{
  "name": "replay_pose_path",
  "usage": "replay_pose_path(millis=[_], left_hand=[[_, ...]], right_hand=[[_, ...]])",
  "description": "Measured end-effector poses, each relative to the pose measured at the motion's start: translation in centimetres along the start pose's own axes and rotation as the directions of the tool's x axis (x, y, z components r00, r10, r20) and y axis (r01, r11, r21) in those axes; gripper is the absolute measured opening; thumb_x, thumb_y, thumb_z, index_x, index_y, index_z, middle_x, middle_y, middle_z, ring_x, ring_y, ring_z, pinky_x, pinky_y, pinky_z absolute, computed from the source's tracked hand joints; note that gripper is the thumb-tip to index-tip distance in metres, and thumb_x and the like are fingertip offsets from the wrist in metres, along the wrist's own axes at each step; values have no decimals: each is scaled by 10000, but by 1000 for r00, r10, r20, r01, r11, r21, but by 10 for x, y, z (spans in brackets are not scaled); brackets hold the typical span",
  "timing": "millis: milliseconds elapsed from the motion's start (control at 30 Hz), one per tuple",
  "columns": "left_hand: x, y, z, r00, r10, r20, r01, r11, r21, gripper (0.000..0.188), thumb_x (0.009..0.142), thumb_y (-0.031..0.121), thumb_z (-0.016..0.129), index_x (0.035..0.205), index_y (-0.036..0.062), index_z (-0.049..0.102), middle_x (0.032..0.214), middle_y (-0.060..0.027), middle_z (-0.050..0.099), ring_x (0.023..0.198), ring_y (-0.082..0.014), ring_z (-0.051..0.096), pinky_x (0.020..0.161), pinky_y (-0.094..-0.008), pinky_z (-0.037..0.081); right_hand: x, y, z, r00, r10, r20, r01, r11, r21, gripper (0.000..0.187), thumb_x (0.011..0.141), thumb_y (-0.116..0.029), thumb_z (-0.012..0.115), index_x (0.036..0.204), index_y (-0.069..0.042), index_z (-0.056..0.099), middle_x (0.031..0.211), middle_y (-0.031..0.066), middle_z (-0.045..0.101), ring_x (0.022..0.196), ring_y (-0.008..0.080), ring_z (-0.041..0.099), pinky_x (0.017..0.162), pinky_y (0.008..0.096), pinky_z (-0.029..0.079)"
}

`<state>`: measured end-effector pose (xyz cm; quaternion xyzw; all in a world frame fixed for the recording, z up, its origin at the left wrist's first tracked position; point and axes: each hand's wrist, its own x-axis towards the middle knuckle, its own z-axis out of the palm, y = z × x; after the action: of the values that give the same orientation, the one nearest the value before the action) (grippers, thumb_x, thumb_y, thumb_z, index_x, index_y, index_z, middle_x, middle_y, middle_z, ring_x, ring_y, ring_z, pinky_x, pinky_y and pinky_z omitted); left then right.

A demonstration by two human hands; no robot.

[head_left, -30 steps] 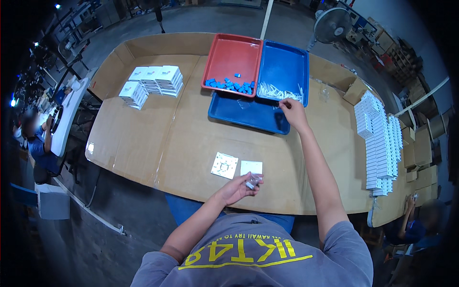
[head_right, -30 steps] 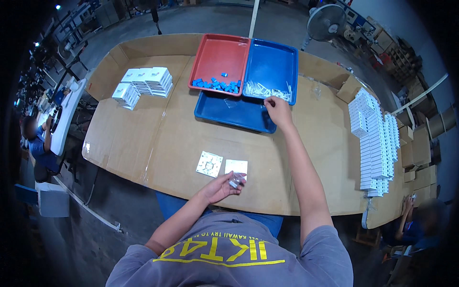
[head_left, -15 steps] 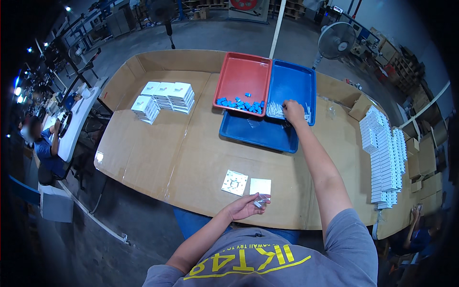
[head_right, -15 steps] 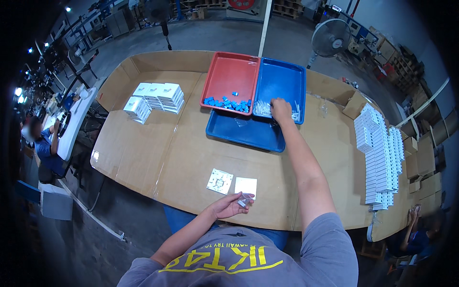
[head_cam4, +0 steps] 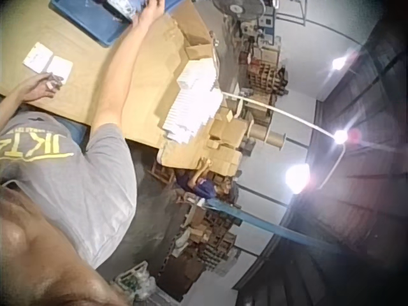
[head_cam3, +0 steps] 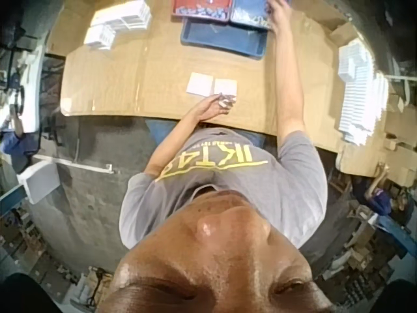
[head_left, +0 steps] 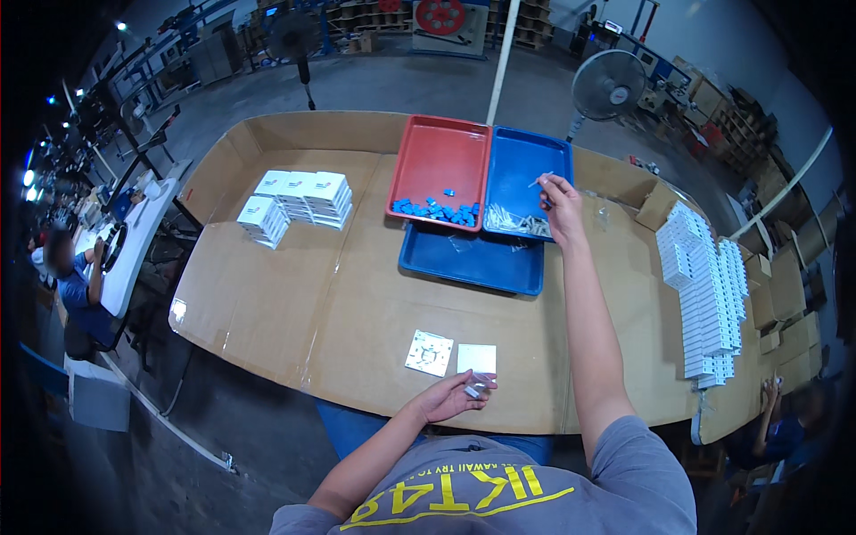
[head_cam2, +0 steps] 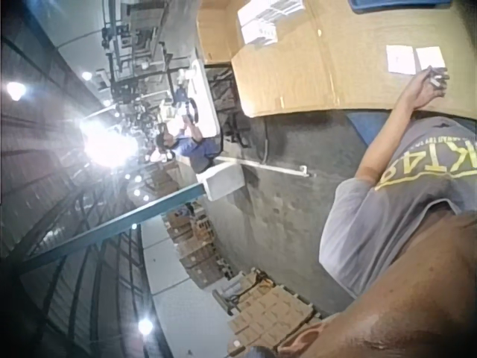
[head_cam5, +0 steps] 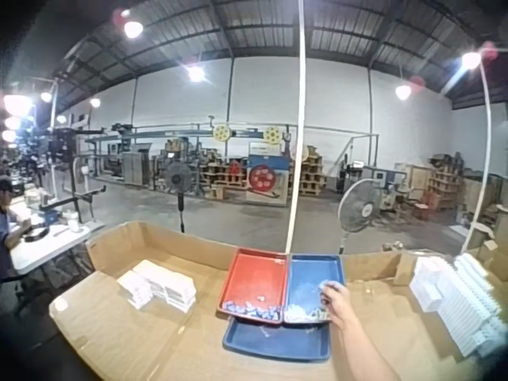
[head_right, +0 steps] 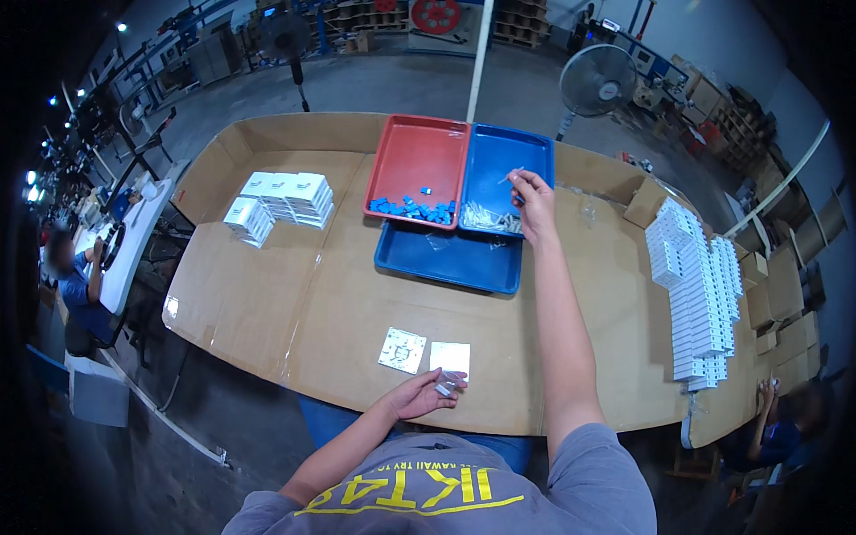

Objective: The recorder unpacks a circuit board and mounting plate from a small white box, gathers plastic mounting components from a tray, and packages them together in a small plastic bag.

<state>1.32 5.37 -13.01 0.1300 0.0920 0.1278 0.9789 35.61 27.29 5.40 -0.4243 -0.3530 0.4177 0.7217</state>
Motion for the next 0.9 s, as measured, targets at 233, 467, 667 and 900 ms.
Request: replay_pose_path(millis=[233, 467, 667, 900], left_hand=[[4, -5, -4, 998, 64, -28, -64, 998, 8, 529, 1154, 366, 412, 1539, 5, 451, 1396, -134, 616, 1136, -223, 659, 1020, -391, 546], [8, 30, 74, 955, 229, -187, -211, 971, 110, 527, 1146, 423, 430, 1480, 29, 538, 1338, -110, 675, 1058, -193, 704, 923, -359, 583], [2, 29, 85, 933, 277, -232, -241, 956, 168, 523, 1150, 431, 409, 1453, 31, 555, 1320, -138, 698, 1071, -218, 717, 925, -401, 589], [2, 26, 96, 941, 235, -242, -181, 957, 225, 499, 1139, 409, 463, 1418, 12, 577, 1322, -145, 703, 1176, -242, 702, 943, -391, 597]], right_hand=[[-91, -57, 8, 996, -88, 32, 91, 989, -115, 273, 971, -68, 755, 1217, -7, 653, 1019, 76, 774, 733, 62, 592, 639, 218, 460], [-218, -14, -16, 997, 62, -37, -72, 906, -418, 185, 974, -60, 750, 1133, 19, 699, 890, 12, 726, 718, 53, 580, 633, 212, 455], [-279, -15, 14, 988, 143, -50, -152, 932, -330, 92, 969, -51, 760, 1034, 12, 746, 774, -44, 633, 687, 16, 538, 603, 184, 415], [-276, -17, -4, 936, 298, 188, -129, 788, -602, 78, 948, -40, 767, 1004, 7, 739, 849, -7, 709, 724, 32, 563, 653, 215, 442]])
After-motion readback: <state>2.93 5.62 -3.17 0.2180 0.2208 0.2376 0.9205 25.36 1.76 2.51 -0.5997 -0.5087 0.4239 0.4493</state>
